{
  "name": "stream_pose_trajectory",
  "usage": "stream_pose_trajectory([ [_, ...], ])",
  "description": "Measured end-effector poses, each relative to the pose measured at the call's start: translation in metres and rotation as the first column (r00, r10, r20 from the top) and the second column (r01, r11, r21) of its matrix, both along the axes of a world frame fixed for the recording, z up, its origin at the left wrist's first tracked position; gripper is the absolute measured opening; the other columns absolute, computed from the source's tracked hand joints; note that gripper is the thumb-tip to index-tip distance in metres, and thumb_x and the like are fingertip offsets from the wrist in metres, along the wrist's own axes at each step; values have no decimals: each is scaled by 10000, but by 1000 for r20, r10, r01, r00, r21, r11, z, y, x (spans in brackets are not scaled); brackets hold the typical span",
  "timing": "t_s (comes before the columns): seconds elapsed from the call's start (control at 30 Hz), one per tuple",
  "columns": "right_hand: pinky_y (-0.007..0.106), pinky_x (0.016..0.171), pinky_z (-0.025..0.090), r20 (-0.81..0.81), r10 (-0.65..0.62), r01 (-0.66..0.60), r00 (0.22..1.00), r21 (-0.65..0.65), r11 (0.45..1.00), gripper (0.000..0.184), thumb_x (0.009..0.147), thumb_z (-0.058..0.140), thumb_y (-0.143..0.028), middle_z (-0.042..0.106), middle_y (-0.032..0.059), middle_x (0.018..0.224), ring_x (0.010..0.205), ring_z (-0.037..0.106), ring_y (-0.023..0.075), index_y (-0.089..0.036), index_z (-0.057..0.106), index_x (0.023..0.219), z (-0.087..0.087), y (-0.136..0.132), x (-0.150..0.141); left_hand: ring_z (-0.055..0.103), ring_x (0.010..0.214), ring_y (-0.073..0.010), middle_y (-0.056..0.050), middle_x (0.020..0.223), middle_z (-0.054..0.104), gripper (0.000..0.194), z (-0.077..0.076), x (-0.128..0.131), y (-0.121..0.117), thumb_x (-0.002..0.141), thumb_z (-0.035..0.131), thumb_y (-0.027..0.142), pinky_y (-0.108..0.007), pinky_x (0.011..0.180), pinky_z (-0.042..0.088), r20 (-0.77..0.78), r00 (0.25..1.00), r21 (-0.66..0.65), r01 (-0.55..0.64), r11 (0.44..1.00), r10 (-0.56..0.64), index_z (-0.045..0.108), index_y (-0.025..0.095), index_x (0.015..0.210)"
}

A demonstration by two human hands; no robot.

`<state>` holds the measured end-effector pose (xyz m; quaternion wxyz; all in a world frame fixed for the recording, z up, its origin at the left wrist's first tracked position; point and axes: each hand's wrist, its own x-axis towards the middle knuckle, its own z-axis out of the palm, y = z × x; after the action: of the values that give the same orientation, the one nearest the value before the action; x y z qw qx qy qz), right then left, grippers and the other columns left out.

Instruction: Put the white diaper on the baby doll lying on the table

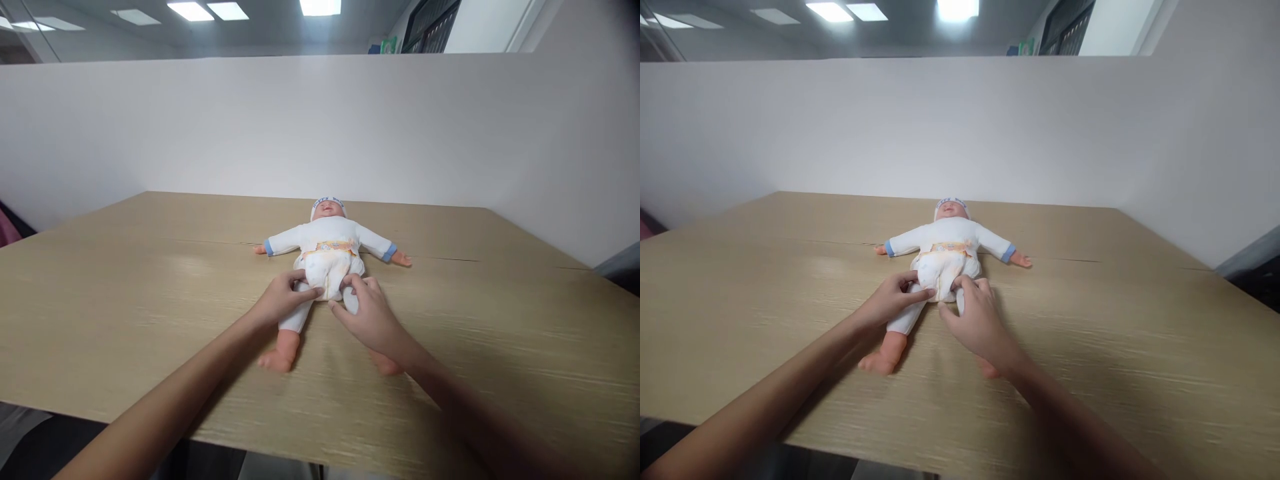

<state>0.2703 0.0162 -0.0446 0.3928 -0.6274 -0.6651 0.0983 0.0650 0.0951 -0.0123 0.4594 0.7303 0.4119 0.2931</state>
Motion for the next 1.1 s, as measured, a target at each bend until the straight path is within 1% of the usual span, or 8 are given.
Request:
stream_pose_trajectory([
  [0.1, 480, 962, 521, -176, -10, 18, 984, 42, 999, 276, 903, 675, -401, 716, 99, 1112, 1102, 647, 327, -262, 568, 1115, -3, 6, 4, 690, 1070, -286, -93, 1175, 792, 498, 0, -1, -1, 837, 846, 550, -387, 912, 508, 177, 984, -154, 62, 986, -34, 780, 186, 1171],
  [0.2, 466, 968, 508, -320, -27, 35, 947, 19, 999, 364, 893, 715, -441, 747, 59, 1088, 1072, 691, 299, -271, 521, 1150, -4, 7, 8, 703, 1105, -298, -119, 1200, 793, 520, -2, -4, -1, 853, 852, 563, -389, 902, 531, 292, 956, -281, 111, 953, -25, 758, 196, 1209],
  [0.27, 456, 962, 506, -353, -75, 71, 933, -25, 997, 390, 880, 749, -463, 765, 39, 1072, 1068, 716, 291, -275, 522, 1136, -2, 5, 11, 707, 1120, -302, -131, 1234, 788, 518, -4, -5, 0, 861, 856, 556, -394, 910, 540, 319, 947, -306, 130, 943, -27, 752, 200, 1221],
  [0.43, 440, 946, 509, -266, -171, 157, 949, -73, 985, 297, 883, 768, -503, 813, 30, 1061, 1057, 756, 294, -272, 622, 998, 8, 0, 12, 697, 1089, -286, -115, 1200, 780, 491, -7, -5, 1, 867, 843, 559, -393, 895, 535, 297, 954, -251, 113, 962, -34, 743, 200, 1186],
  [0.57, 434, 921, 500, -169, -188, 177, 968, -81, 981, 258, 913, 745, -515, 838, 29, 1002, 988, 772, 294, -266, 679, 933, 16, -3, 13, 631, 942, -236, -57, 1026, 739, 440, -4, -6, -3, 891, 786, 593, -354, 811, 474, 91, 996, -39, 9, 999, -6, 731, 193, 1068],
  [0.67, 431, 916, 495, -149, -209, 197, 966, -94, 976, 286, 911, 748, -539, 847, 29, 997, 974, 775, 296, -263, 673, 904, 19, -5, 14, 568, 837, -201, -14, 906, 694, 421, 0, -6, -6, 916, 740, 618, -335, 766, 427, -55, 998, 66, 9, 998, -5, 726, 198, 950],
  [0.93, 434, 830, 535, -99, -155, 146, 983, -89, 985, 268, 946, 716, -538, 863, 32, 958, 917, 804, 313, -285, 768, 875, 20, -5, 18, 644, 919, -249, -57, 1028, 770, 488, 3, -4, -4, 879, 761, 647, -348, 796, 483, 37, 997, -55, 62, 997, -60, 799, 198, 1066],
  [1.1, 453, 837, 587, -225, -101, 72, 969, -133, 988, 281, 948, 714, -548, 868, 56, 1011, 941, 812, 331, -294, 830, 921, 19, -5, 21, 643, 893, -231, -64, 1009, 769, 449, -1, -3, -3, 901, 769, 614, -332, 776, 477, 116, 991, -111, 75, 991, -62, 793, 186, 1037],
])
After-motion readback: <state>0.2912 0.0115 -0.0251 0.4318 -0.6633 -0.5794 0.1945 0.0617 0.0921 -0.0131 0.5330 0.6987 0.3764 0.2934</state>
